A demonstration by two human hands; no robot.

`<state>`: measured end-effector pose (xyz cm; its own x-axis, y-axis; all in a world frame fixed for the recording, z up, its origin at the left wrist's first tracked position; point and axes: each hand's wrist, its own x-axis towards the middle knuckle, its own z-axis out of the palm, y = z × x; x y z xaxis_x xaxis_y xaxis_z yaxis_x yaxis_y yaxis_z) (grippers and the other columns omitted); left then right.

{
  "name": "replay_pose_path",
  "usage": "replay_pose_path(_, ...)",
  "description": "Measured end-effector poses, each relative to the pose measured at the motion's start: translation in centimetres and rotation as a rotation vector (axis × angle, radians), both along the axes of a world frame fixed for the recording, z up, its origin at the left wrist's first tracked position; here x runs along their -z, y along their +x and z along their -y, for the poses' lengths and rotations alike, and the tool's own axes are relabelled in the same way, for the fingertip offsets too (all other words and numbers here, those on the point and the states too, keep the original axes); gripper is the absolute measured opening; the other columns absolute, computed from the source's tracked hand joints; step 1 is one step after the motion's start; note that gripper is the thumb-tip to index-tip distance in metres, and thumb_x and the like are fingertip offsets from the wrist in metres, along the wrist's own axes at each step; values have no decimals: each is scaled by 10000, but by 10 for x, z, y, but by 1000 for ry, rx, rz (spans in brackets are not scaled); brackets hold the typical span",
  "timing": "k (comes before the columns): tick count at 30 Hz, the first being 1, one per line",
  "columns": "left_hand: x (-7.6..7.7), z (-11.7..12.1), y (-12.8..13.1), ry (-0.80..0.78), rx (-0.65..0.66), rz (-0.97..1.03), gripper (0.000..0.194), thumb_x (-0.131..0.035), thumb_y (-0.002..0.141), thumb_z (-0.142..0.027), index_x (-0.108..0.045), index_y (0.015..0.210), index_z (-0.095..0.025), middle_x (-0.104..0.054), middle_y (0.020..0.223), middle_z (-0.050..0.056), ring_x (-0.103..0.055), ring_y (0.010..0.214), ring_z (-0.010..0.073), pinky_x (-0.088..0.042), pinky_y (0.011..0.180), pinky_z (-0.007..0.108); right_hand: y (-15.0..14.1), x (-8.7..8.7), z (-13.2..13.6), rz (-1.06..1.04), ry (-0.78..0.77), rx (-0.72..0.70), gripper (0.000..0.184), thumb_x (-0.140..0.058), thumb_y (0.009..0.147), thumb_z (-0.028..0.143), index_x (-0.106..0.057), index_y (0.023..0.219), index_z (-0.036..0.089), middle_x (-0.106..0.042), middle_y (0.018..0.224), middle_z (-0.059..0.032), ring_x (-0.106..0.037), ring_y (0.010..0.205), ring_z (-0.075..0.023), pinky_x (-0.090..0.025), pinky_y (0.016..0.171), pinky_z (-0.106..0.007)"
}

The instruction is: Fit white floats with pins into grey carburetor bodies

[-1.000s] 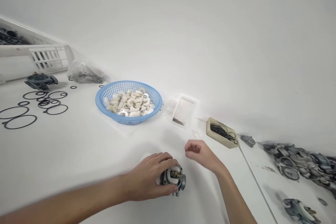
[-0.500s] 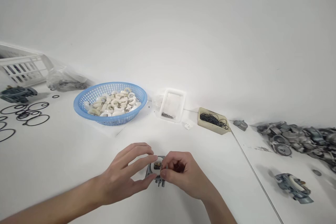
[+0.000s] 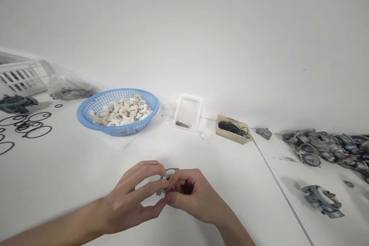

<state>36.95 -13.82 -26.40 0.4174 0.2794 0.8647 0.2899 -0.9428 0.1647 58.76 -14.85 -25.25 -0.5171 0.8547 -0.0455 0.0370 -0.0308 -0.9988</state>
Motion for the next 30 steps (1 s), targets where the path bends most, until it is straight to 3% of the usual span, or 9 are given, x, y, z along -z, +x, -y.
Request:
replay_pose_path(4,-2,0,0,13,-5,0,265,-714,861,-44,-696,1109,-134,-711,1037,123,-685,939,247,-651,829,410,-1,-2,0,-33,-11,-29,157,-814,839,261,-706,771,169,-443,609,52,-349,584,-103,-267,543,-258)
replay_pose_path(8,-1,1,-1,16,6,8,242,-749,866,-66,-696,1097,-116,-711,1034,131,-680,929,245,-648,839,422,1,-7,0,-105,-6,-41,169,-813,908,337,-739,898,186,-423,643,60,-330,590,-94,-266,549,-246)
replay_pose_path(13,-1,0,-1,9,12,8,225,-766,865,-79,-704,1079,-109,-721,1039,134,-679,933,243,-646,847,412,9,-9,-2,-173,-65,14,270,-703,1030,464,-730,993,199,-385,572,78,-257,521,-83,-216,492,-223)
replay_pose_path(15,-2,0,-1,11,12,0,219,-761,874,-88,-708,1086,-112,-728,1047,134,-685,938,243,-648,843,401,10,-8,-3,-247,-105,40,313,-664,1044,504,-721,1007,198,-420,596,63,-276,518,-87,-261,491,-216)
replay_pose_path(17,-3,0,-1,13,18,-4,220,-749,883,-90,-708,1098,-118,-734,1044,130,-692,931,239,-652,840,397,9,-6,-4,-368,-150,62,354,-641,1038,540,-717,1019,195,-468,693,32,-349,570,-105,-385,547,-229)
replay_pose_path(20,-2,0,-1,23,12,10,234,-735,892,-97,-701,1121,-129,-738,1022,123,-698,910,233,-659,827,399,6,-5,-5,-546,-176,67,398,-632,1015,572,-727,1027,186,-524,883,-28,-488,752,-160,-518,753,-305)
replay_pose_path(23,-1,-1,-1,15,10,22,272,-733,890,-97,-692,1155,-142,-736,1010,117,-698,918,233,-660,832,399,4,-5,-7,-687,-193,28,445,-620,990,617,-743,1029,191,-546,976,-59,-533,887,-205,-532,862,-344)
replay_pose_path(30,2,0,-3,44,8,23,237,-743,881,-113,-696,1113,-131,-740,1000,131,-720,921,248,-668,836,399,5,-7,-7,-802,-185,31,522,-599,954,681,-760,1008,187,-559,1002,-80,-543,962,-243,-539,947,-408)
